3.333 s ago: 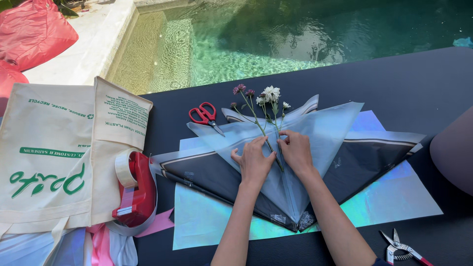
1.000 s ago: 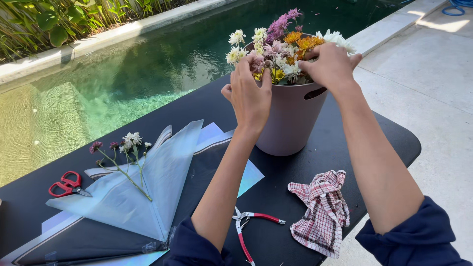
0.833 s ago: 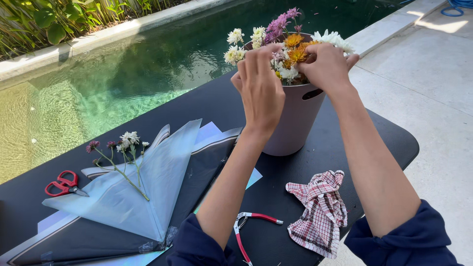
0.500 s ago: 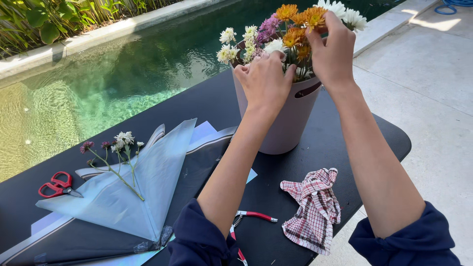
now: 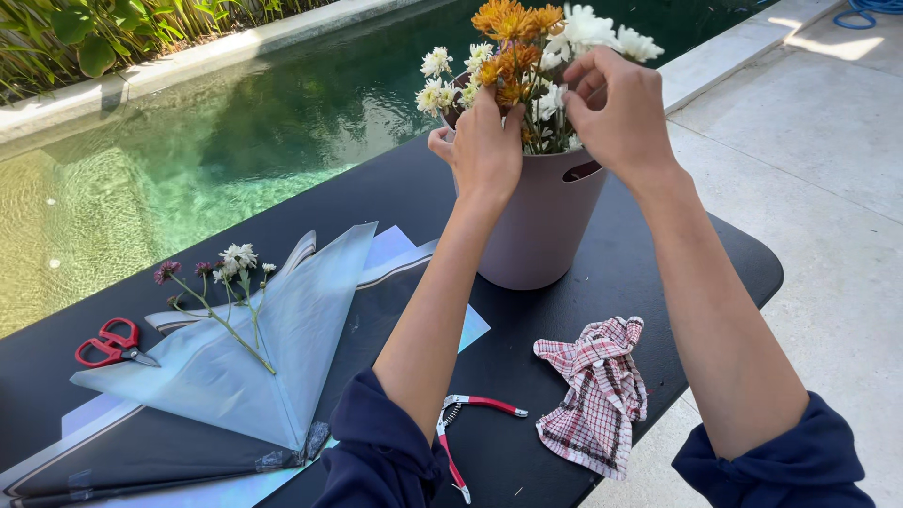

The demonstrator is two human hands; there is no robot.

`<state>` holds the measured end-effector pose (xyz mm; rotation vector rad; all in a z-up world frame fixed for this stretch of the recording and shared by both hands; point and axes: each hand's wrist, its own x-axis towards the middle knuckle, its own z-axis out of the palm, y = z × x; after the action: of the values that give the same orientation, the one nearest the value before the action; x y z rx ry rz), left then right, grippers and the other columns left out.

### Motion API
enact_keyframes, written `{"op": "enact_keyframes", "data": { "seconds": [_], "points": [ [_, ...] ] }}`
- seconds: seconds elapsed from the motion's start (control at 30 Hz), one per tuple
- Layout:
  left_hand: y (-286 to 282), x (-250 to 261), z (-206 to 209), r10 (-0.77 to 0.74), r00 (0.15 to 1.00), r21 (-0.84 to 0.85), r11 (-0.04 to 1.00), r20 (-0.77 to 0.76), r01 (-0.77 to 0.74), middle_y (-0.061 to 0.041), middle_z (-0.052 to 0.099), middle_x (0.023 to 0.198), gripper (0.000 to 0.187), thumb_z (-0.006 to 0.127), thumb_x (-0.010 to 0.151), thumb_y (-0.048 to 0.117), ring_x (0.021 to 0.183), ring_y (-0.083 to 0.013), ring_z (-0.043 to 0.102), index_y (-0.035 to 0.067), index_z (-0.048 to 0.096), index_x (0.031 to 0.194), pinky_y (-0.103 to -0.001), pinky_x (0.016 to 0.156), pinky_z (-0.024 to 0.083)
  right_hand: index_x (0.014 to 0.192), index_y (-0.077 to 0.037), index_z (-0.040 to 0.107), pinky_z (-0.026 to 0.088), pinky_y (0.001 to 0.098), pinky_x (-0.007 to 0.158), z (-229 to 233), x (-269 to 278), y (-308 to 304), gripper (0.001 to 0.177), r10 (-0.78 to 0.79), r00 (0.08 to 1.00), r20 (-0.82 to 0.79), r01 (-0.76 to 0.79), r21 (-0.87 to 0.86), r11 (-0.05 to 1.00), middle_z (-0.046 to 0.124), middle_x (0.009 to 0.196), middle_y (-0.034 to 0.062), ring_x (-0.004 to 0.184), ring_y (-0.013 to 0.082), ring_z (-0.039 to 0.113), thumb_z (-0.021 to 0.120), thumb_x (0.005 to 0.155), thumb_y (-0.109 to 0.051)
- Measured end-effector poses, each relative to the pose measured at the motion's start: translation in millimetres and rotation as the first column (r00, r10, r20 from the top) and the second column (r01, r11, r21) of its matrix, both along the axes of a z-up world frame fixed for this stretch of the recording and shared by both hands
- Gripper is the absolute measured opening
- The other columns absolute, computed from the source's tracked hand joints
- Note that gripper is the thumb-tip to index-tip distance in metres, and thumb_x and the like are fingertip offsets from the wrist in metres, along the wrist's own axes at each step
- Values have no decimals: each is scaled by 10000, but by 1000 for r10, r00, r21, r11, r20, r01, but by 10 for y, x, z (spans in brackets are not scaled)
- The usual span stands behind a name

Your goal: The person selects flowers from a bucket, trims the stems using shears, and places them into a wrapping to form an arrangement.

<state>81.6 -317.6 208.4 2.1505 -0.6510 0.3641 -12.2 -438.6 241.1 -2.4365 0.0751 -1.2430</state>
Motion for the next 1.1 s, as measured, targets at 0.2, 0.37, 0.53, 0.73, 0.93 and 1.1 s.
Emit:
{"op": "enact_keyframes", "data": {
  "seconds": [0.2,0.37,0.53,0.73,0.93,1.1],
  "points": [
    [16,31,-5,-58,997,-98,994,-49,53,57,789,1052,173,517,995,251,996,-278,657,194,490,1156,-460,956,239,1479,-46,376,543,378,870,146,-73,252,684,277,934,-227,-256,115,960,539,1363,156,1274,255,520,768,927,-143],
    [37,75,-9,-148,982,-158,979,-114,129,94,753,947,353,569,916,420,1007,-247,654,231,459,1192,-351,831,183,1405,-107,551,443,299,801,256,-133,292,486,245,905,-349,-109,367,924,607,1180,57,926,156,566,533,936,-232],
    [37,207,-81,-83,989,-41,996,-121,79,5,566,720,378,630,986,354,789,-271,502,155,408,753,-420,932,226,1352,-67,506,360,371,720,194,-149,123,435,157,968,-196,-80,353,932,567,1254,120,875,180,463,443,932,-158],
    [89,-8,30,-110,983,-176,981,-148,83,46,662,732,290,516,967,464,848,-237,617,175,489,966,-414,954,220,1383,-88,590,411,500,928,-74,-17,-132,530,-140,951,-275,121,-85,989,588,1334,144,1235,351,494,710,876,-184],
    [122,-128,126,-102,989,-346,936,-103,61,61,647,730,310,523,934,495,764,-194,616,191,504,990,-390,919,236,1197,-217,739,279,518,821,-164,143,-93,436,-260,913,-314,198,-214,956,644,1141,23,1117,335,502,820,800,-377],
    [137,-165,188,-140,984,-449,890,-107,78,64,678,734,242,542,939,444,793,-170,636,204,548,967,-374,920,226,1121,-209,766,496,348,807,22,59,61,318,-50,849,-526,175,191,966,754,947,20,888,165,672,789,820,-309]
  ]
}}
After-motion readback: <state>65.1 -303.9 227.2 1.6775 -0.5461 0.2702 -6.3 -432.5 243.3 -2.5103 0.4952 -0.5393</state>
